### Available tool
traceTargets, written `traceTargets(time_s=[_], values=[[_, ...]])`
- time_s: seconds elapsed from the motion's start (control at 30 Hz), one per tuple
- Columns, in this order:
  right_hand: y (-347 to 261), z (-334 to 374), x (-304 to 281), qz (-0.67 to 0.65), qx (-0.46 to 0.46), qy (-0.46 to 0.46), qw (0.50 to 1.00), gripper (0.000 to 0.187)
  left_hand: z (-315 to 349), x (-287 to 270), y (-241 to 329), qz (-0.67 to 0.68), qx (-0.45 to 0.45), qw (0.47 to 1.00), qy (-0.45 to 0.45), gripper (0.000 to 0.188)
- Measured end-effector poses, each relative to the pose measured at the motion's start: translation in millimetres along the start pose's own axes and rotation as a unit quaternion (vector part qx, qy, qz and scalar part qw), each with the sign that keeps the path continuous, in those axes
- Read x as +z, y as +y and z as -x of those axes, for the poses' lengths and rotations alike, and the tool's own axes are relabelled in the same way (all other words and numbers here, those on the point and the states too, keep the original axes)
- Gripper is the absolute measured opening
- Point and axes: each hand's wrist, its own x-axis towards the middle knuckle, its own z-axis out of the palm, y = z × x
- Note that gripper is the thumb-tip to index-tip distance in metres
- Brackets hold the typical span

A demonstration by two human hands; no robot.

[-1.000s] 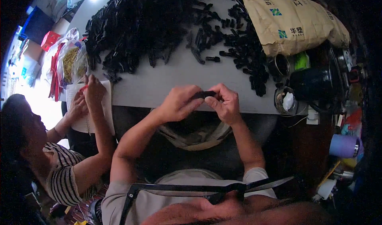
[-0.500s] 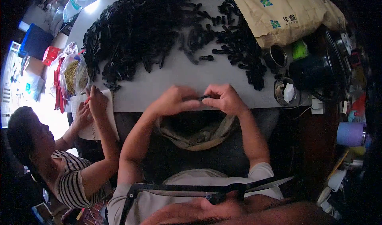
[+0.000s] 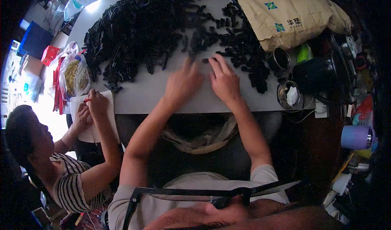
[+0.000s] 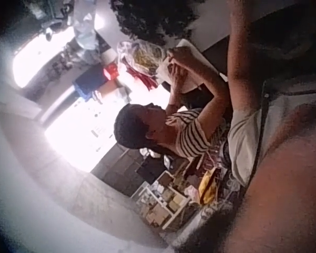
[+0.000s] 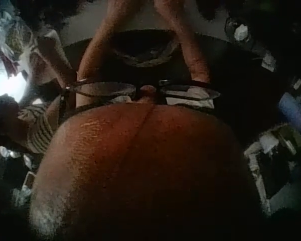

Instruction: Sorting small black plastic components on a desk into different piles or containers.

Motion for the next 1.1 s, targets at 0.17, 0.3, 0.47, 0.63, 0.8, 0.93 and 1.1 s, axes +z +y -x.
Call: traceTargets(time_s=[0.17, 0.3, 0.47, 0.63, 0.8, 0.93, 1.1], values=[[10.3, -2.6, 10.4, 0.045, -0.025, -0.039, 0.998, 0.024, 20.0, 6.2, -9.1, -0.039, -0.042, 0.998, 0.007, 0.029], [13.8, 12.9, 3.0, 0.006, -0.019, -0.096, 0.995, 0.022, 33.3, -7.0, -7.7, 0.07, -0.048, 0.995, 0.049, 0.024], [-13.2, 42.2, -12.4, -0.314, 0.139, -0.074, 0.936, 0.016, 44.7, -17.5, -7.7, 0.197, -0.033, 0.979, 0.032, 0.03], [-15.8, 50.3, -4.3, -0.354, 0.064, -0.002, 0.933, 0.017, 48.0, -22.2, -1.7, 0.432, -0.1, 0.895, -0.054, 0.032], [-31.0, 53.1, -14.3, -0.522, 0.245, -0.127, 0.807, 0.017, 55.5, -15.9, -2.3, 0.466, -0.055, 0.881, -0.053, 0.037], [-32.5, 54.1, -14.4, -0.574, 0.234, -0.115, 0.776, 0.019, 55.3, -17.1, 6.6, 0.456, -0.071, 0.884, -0.075, 0.041], [-30.7, 57.4, -11.4, -0.459, 0.184, -0.076, 0.866, 0.023, 57.3, -18.1, 9.6, 0.382, -0.029, 0.923, -0.032, 0.047]])
